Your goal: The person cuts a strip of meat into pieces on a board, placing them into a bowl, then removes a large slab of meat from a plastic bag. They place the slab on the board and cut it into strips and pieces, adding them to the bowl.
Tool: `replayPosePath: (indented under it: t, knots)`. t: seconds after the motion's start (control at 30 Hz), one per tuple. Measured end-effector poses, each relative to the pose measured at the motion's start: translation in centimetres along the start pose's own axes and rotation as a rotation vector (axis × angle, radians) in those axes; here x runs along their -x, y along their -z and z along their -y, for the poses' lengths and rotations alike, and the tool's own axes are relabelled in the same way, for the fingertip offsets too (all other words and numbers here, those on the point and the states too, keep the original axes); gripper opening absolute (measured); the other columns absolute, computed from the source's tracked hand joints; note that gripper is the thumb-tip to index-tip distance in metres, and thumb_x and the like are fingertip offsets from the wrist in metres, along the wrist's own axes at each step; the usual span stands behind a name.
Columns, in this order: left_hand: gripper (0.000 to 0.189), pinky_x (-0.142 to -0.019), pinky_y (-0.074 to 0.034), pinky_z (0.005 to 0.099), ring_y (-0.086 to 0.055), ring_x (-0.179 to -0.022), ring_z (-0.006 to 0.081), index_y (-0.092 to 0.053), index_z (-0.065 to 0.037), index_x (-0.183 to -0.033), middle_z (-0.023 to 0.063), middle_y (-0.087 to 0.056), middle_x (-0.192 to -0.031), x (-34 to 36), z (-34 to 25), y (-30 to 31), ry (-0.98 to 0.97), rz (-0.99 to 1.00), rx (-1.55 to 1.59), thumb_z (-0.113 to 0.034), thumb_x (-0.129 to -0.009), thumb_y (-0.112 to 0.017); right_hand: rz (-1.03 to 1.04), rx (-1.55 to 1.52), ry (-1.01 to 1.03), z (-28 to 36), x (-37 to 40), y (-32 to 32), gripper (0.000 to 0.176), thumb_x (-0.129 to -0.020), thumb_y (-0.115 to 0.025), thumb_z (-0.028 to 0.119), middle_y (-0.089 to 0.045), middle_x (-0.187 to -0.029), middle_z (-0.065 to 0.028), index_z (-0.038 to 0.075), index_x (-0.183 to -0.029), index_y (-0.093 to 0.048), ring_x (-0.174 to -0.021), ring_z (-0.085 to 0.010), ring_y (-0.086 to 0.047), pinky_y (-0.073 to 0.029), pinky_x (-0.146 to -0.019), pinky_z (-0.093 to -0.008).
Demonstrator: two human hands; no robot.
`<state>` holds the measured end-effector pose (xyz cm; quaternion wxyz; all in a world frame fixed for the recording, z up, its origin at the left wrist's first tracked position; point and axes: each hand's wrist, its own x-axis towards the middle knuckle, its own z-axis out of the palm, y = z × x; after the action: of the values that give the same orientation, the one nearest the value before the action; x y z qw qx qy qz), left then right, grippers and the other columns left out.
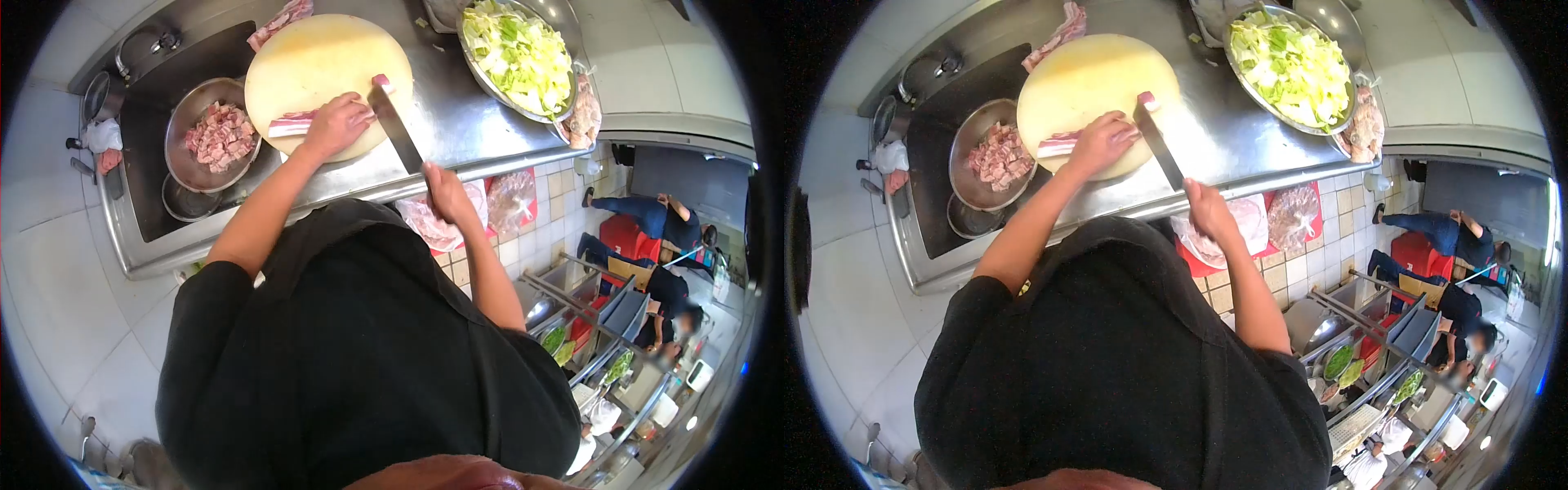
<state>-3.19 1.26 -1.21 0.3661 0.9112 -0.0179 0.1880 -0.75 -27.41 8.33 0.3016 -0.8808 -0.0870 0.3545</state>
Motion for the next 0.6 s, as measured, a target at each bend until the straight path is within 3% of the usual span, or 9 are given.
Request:
replayPosePath:
  t: [0.07, 0.23, 0.33, 0.4, 0.6]
  knots:
    - [0.023, -0.091, -0.054, 0.0424, -0.067, -0.107, 0.0320, -0.075, -0.004, -0.100, 0.0123, -0.072, -0.111, 0.5, -0.9, 2.3, 0.018, 0.003, -0.028, -0.019, -0.083, -0.079, -0.035, -0.102, -0.008, 2.8, -1.0, 0.2, 0.062, -0.110, -0.041, 0.049, -0.060, -0.064, -0.0190, -0.008, -0.106, -0.066, -0.048, -0.0274, -0.058, -0.050, -0.055, -0.0425]
    - [0.030, -0.082, -0.049, 0.0431, -0.068, -0.101, 0.0271, -0.071, -0.009, -0.111, 0.0054, -0.069, -0.112, 1.4, 0.6, 3.1, -0.050, 0.073, -0.114, -0.024, -0.086, -0.075, -0.042, -0.182, -0.044, 7.6, 0.0, -0.1, 0.060, -0.110, -0.040, 0.049, -0.061, -0.065, -0.0204, -0.005, -0.110, -0.066, -0.051, -0.0292, -0.061, -0.051, -0.059, -0.0446]
    - [0.033, -0.082, -0.047, 0.0436, -0.067, -0.102, 0.0265, -0.071, -0.010, -0.113, 0.0048, -0.068, -0.112, 1.1, 0.1, 2.6, -0.009, 0.121, -0.179, -0.024, -0.083, -0.075, 0.008, -0.107, -0.040, 7.1, 1.0, -1.6, 0.060, -0.110, -0.039, 0.049, -0.068, -0.079, -0.0270, -0.004, -0.114, -0.066, -0.071, -0.0393, -0.069, -0.054, -0.076, -0.0483]
    - [0.032, -0.082, -0.047, 0.0436, -0.066, -0.102, 0.0267, -0.071, -0.010, -0.112, 0.0050, -0.068, -0.111, 0.9, -0.3, 2.6, 0.013, 0.147, -0.213, -0.023, -0.083, -0.074, -0.035, -0.071, 0.009, 5.8, 1.4, -3.2, 0.058, -0.110, -0.039, 0.047, -0.069, -0.104, -0.0334, -0.003, -0.120, -0.067, -0.104, -0.0514, -0.065, -0.049, -0.095, -0.0521]
    - [0.029, -0.081, -0.046, 0.0436, -0.066, -0.100, 0.0260, -0.070, -0.011, -0.108, 0.0050, -0.068, -0.109, 0.9, -0.4, 1.9, 0.030, 0.115, -0.220, -0.023, -0.082, -0.072, -0.032, 0.011, -0.018, 5.1, 4.8, -3.1, 0.055, -0.111, -0.038, 0.044, -0.067, -0.118, -0.0347, -0.001, -0.128, -0.066, -0.115, -0.0527, -0.061, -0.047, -0.100, -0.0544]
